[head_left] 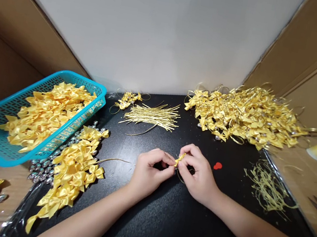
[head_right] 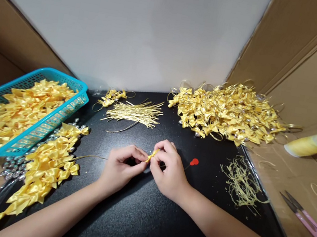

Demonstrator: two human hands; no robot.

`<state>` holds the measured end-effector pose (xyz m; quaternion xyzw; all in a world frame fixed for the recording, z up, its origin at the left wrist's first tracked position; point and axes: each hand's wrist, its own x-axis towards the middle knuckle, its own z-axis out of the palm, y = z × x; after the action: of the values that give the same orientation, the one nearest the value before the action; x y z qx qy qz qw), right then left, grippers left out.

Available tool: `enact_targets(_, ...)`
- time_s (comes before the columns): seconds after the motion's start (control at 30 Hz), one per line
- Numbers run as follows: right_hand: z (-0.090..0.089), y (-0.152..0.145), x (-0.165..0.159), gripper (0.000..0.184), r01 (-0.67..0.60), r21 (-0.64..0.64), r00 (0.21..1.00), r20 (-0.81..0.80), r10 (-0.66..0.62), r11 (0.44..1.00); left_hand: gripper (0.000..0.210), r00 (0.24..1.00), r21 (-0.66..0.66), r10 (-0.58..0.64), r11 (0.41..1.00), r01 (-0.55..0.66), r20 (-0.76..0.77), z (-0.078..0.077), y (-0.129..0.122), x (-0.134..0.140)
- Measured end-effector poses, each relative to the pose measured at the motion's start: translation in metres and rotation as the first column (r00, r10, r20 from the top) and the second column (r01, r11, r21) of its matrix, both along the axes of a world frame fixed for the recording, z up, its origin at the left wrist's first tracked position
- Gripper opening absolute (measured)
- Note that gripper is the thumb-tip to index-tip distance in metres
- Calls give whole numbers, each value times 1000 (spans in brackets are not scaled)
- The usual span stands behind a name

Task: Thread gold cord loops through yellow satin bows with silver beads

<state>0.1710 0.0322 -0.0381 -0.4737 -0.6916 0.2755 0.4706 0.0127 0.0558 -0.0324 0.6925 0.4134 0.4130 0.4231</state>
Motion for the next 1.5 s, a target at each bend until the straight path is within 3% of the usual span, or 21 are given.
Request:
enact_targets(0.2,3,0,2,24,-19,-45,1000,-11,19,999,7,998,32,60,998,-60,-22,4,-2,0)
enact_targets(0.33,0,-1,5,10,-54,-59,993,-107,47,997,5,992,-8,126,992,-126,-21,1,0,-3)
enact_targets(0.43,-6,0,5,22,-11,-103,987,-158,-6,995,5,986,3,157,988,-157,-51,1,2,-5)
enact_targets(0.5,-10,0,5,25,10,-147,986,-163,-34,989,5,988,12,140,990,-140,-60,1,2,-5)
enact_targets(0.67,-12,3,5,11,70,-201,977,-184,-108,977,5,998,106,39,994,-33,-52,2,0,-4)
enact_targets(0.8,-1,9,10,16,-5,-212,986,-164,-30,977,6,994,178,47,984,-30,-95,3,1,-6)
enact_targets(0.93,13,17,12,10,-88,-171,993,-87,74,981,6,986,248,35,969,5,-160,5,4,-7)
enact_targets(1.1,18,20,13,14,-72,-172,996,-71,61,982,7,978,259,6,964,50,-211,6,6,-7)
enact_targets(1.2,19,21,13,17,-63,-190,986,-165,31,980,8,974,236,-25,968,80,-227,6,8,-7)
enact_targets(1.33,39,25,24,18,-30,-177,895,-443,-52,984,8,958,166,8,985,42,-288,3,13,-9)
enact_targets(1.5,92,25,56,15,30,-33,794,-606,-44,999,11,926,74,24,997,4,-376,-1,19,-10)
